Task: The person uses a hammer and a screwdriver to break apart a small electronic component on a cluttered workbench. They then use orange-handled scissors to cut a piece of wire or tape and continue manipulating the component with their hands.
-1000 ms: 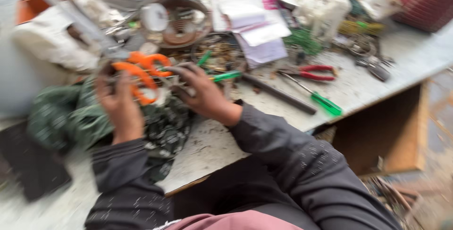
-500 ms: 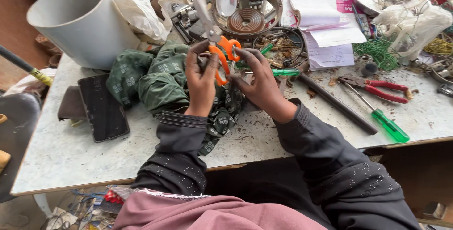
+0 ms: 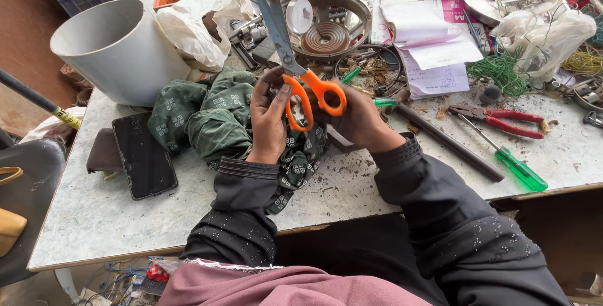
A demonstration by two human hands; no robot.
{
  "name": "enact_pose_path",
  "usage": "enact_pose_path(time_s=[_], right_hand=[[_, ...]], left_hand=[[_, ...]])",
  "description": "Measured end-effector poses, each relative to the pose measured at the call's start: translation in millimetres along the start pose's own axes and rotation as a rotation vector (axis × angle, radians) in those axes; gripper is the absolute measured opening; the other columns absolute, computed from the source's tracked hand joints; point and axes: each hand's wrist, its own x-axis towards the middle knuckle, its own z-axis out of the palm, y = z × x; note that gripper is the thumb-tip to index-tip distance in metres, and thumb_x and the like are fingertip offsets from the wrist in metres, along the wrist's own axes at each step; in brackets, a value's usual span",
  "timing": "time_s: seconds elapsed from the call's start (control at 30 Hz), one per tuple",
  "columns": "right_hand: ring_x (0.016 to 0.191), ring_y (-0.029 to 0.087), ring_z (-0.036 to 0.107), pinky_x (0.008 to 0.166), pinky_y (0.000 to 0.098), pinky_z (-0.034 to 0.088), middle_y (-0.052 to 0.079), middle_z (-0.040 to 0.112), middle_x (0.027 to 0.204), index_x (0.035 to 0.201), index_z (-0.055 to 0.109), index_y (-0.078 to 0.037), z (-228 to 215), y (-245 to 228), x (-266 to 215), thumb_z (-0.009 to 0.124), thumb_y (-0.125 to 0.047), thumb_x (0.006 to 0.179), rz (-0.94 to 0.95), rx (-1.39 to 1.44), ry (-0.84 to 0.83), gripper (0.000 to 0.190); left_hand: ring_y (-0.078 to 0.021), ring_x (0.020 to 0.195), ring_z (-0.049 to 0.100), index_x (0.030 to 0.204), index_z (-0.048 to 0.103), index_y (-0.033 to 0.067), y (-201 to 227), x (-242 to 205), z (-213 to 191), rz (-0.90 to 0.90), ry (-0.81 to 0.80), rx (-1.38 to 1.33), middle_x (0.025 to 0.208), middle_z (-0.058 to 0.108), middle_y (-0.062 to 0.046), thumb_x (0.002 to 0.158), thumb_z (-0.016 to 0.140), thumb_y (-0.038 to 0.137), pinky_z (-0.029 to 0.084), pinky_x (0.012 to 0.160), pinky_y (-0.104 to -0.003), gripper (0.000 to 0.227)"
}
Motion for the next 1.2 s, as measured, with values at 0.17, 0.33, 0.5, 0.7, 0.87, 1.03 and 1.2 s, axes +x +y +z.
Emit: enact_pose_path(time_s=[0.17,0.33,0.5,0.7,0.87,1.03,1.2], right_hand=[[0.111,0.025,0.07,0.102,0.0398,0.055,0.015,0.069,0.122,0.139,0.052,0.004,6,-3,-10,0.061,-0.019,0.1,0.086,-0.121,-0.368,0.047],[0.106,0.022,0.069,0.096,0.0371,0.056,0.015,0.067,0.121,0.146,0.052,0.007,6,8,-8,0.072,-0.015,0.101,0.031,-0.072,-0.369,0.053],[0.099,0.019,0.072,0.09,0.0342,0.059,0.01,0.07,0.113,0.131,0.054,-0.001,11,6,-7,0.079,-0.011,0.087,-0.097,-0.292,-0.242,0.052],[0.094,0.013,0.065,0.085,0.0278,0.056,0.006,0.067,0.107,0.125,0.06,-0.002,0,3,1,0.084,-0.016,0.09,-0.406,-0.778,-0.052,0.045],[0.085,0.023,0.06,0.077,0.0312,0.051,0.011,0.064,0.099,0.119,0.062,0.0,3,1,-5,0.092,-0.026,0.082,-0.6,-1.389,0.116,0.054],[0.109,0.033,0.065,0.095,0.0411,0.052,0.017,0.066,0.12,0.127,0.059,0.002,6,1,-6,0.084,-0.017,0.08,-0.809,-1.638,0.09,0.056],[0.114,0.038,0.061,0.098,0.0452,0.048,0.02,0.063,0.124,0.124,0.059,0.002,11,3,-8,0.082,-0.015,0.075,-0.745,-1.66,0.068,0.057]], left_hand=[[-0.0027,0.066,0.053,0.135,0.062,0.0017,6,-2,3,-0.143,-0.045,-0.066,0.094,0.063,0.0,0.107,0.064,0.01,0.042,0.049,-0.018,0.03],[-0.0093,0.075,0.059,0.137,0.052,0.0017,7,3,5,-0.223,-0.01,-0.034,0.109,0.059,-0.006,0.101,0.055,0.003,0.051,0.059,-0.023,0.037],[-0.0173,0.089,0.058,0.137,0.046,-0.0047,3,14,-21,-0.175,0.131,-0.346,0.12,0.055,-0.018,0.089,0.04,-0.006,0.056,0.085,-0.028,0.049],[-0.0203,0.096,0.064,0.133,0.045,0.0015,12,26,-36,-0.054,0.262,-0.42,0.119,0.06,-0.019,0.1,0.054,-0.005,0.059,0.085,-0.03,0.035],[-0.0214,0.112,0.069,0.135,0.049,-0.0022,22,29,-41,-0.007,0.243,-0.547,0.13,0.065,-0.02,0.098,0.063,-0.002,0.059,0.094,-0.03,0.04],[-0.0199,0.109,0.071,0.144,0.053,0.006,32,30,-46,0.085,0.158,-0.571,0.12,0.068,-0.017,0.101,0.066,0.002,0.062,0.094,-0.027,0.045],[-0.0167,0.099,0.073,0.134,0.063,0.009,24,26,-54,0.119,0.195,-0.479,0.112,0.074,-0.008,0.094,0.077,0.009,0.064,0.083,-0.028,0.043]])
